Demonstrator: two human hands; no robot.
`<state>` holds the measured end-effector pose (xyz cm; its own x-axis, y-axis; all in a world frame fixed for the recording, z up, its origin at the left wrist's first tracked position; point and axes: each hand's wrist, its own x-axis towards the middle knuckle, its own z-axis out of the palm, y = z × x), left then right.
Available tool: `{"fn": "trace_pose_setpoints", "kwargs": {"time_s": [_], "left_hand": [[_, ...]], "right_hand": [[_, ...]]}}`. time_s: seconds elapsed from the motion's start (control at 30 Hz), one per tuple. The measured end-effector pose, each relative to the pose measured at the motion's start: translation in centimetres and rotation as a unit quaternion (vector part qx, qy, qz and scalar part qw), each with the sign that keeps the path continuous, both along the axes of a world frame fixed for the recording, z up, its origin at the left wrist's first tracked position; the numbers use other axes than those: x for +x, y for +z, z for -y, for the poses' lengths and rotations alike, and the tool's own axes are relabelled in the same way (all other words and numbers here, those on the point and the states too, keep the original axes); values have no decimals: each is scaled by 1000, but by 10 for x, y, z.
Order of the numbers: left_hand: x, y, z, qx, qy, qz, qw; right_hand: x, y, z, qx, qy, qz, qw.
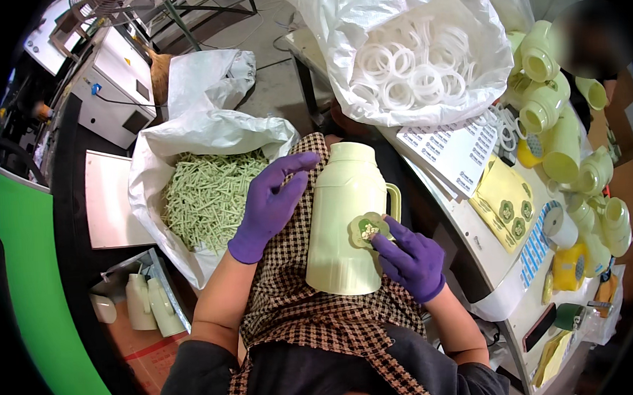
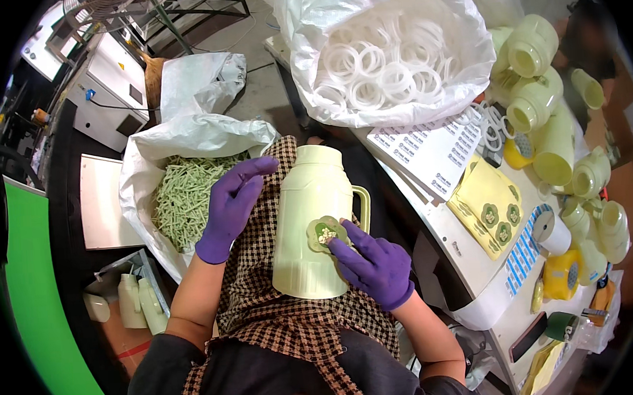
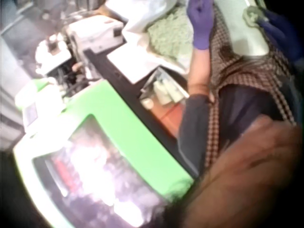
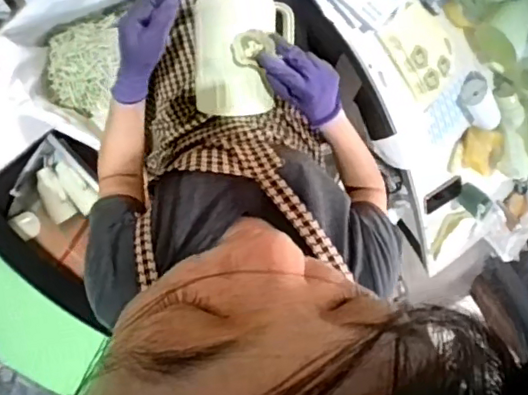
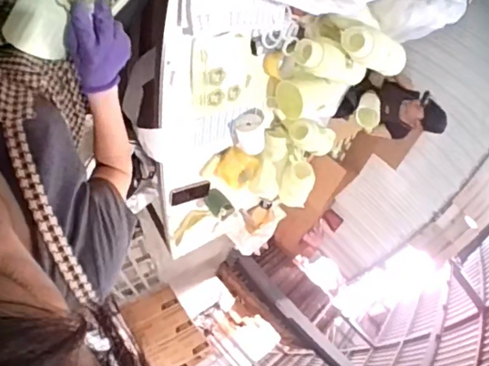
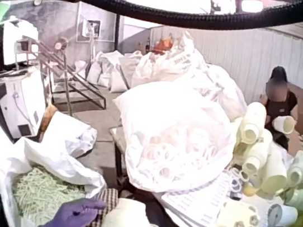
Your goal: The person assembles components of a thermos flask by hand, including inserting a filter, applying adhesive labels, and placing finished units into a bin.
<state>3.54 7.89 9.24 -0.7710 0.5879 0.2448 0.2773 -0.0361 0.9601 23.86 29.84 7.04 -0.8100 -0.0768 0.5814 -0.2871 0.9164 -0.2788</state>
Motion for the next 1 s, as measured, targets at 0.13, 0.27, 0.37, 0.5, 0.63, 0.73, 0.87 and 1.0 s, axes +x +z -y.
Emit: {"fn": "trace_pose_setpoints", "kwargs": {"time_s": [0.13, 0.27, 0.37, 0.5, 0.63, 0.73, 0.87, 1.0], "left_hand": [[6, 0, 7, -10, -4, -66, 998], [12, 17, 3, -50, -8, -232, 971], [22, 38, -16, -81, -23, -394, 915], [44, 31, -67, -167, -44, -452, 875], [38, -4, -78, -271, -26, -460, 845], [23, 6, -78, -259, -85, -423, 864], [-49, 2, -57, -53, -150, -191, 969], [-87, -61, -54, -192, -204, -214, 936]], "right_hand": [[-2, 0, 8, 6, -3, 18, 1000], [-5, 1, 14, -8, -8, 28, 1000], [-1, -1, 12, -36, 3, 72, 997], [-4, -1, 1, -64, 76, 121, 988], [7, 17, -13, -66, 145, 257, 953], [35, 12, -23, -181, 266, 315, 893], [67, 7, -29, -315, 195, 232, 900], [82, -2, -25, -392, -18, 112, 913]]}}
